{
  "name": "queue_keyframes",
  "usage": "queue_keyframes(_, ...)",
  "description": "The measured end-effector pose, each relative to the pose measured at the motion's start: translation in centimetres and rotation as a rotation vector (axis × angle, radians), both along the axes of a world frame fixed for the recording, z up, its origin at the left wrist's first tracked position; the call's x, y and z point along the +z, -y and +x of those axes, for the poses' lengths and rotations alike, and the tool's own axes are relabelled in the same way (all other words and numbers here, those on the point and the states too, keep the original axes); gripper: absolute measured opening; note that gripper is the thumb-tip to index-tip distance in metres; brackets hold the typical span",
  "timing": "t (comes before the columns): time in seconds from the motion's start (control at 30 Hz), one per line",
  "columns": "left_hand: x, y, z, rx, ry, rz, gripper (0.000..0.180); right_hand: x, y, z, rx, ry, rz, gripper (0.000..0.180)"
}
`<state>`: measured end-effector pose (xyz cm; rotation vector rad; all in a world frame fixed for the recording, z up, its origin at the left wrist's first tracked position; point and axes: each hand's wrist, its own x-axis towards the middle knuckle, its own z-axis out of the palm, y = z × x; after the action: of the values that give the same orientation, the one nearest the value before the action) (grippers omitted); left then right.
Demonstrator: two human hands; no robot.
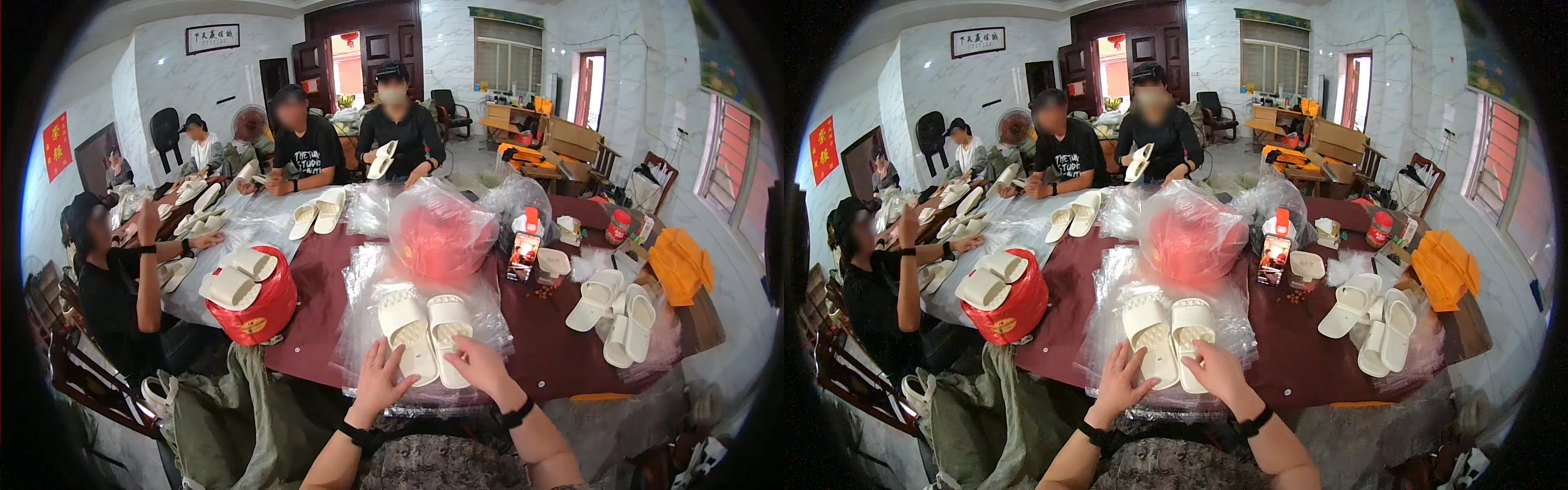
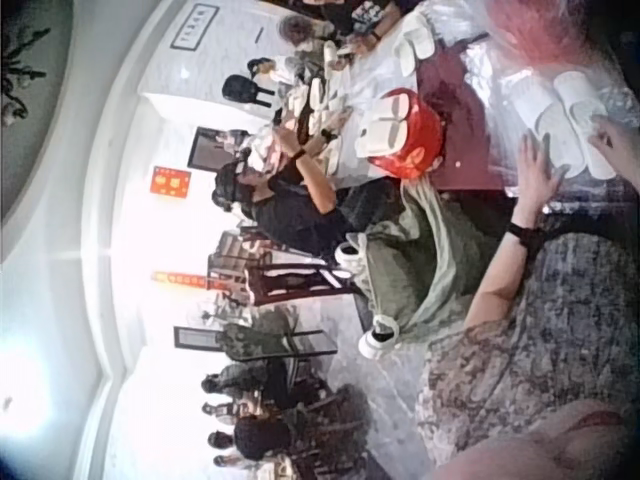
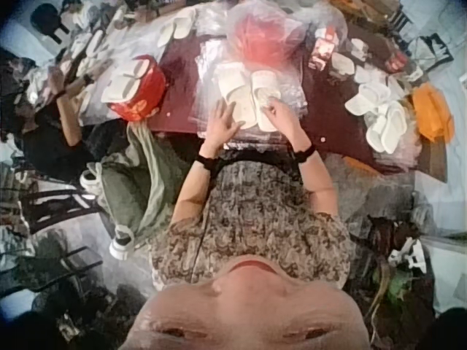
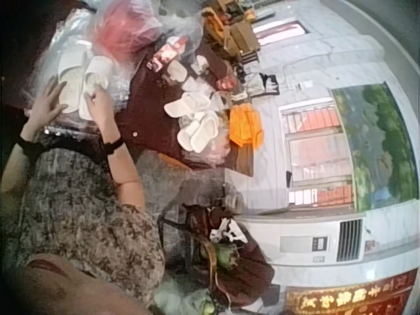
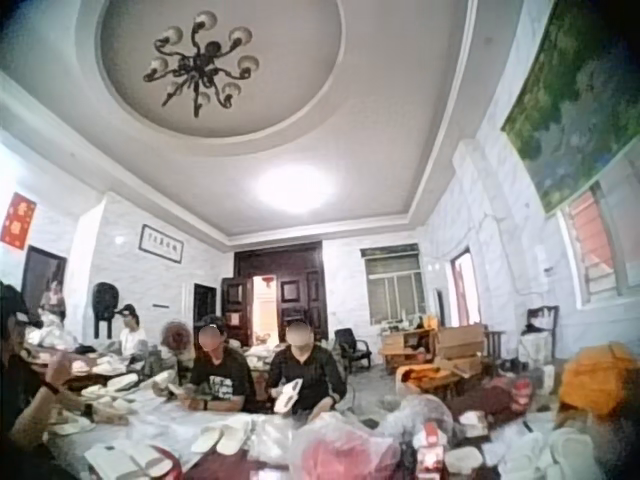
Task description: Inspecting and packaging white slide sandals into plastic bags in a manufacturing setting.
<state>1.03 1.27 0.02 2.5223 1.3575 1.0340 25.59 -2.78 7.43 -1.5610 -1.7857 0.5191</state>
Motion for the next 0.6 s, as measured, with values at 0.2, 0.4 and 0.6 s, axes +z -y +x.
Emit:
queue_keyframes(0.2, -0.2, 0.0, -0.3, -0.027, -0.032, -0.02, 0.082, -4.2, -6.3, -3.2, -0.137, 0.391, 0.194, 0.058)
queue_keyframes(0.4, -0.4, -0.1, -0.2, -0.037, -0.049, -0.01, 0.094, -4.1, -9.0, -4.4, -0.193, 0.475, 0.076, 0.046)
queue_keyframes(0.6, 0.1, 0.0, -0.4, -0.033, 0.019, -0.067, 0.107, -3.5, -8.5, -3.1, -0.22, 0.384, 0.164, 0.04)
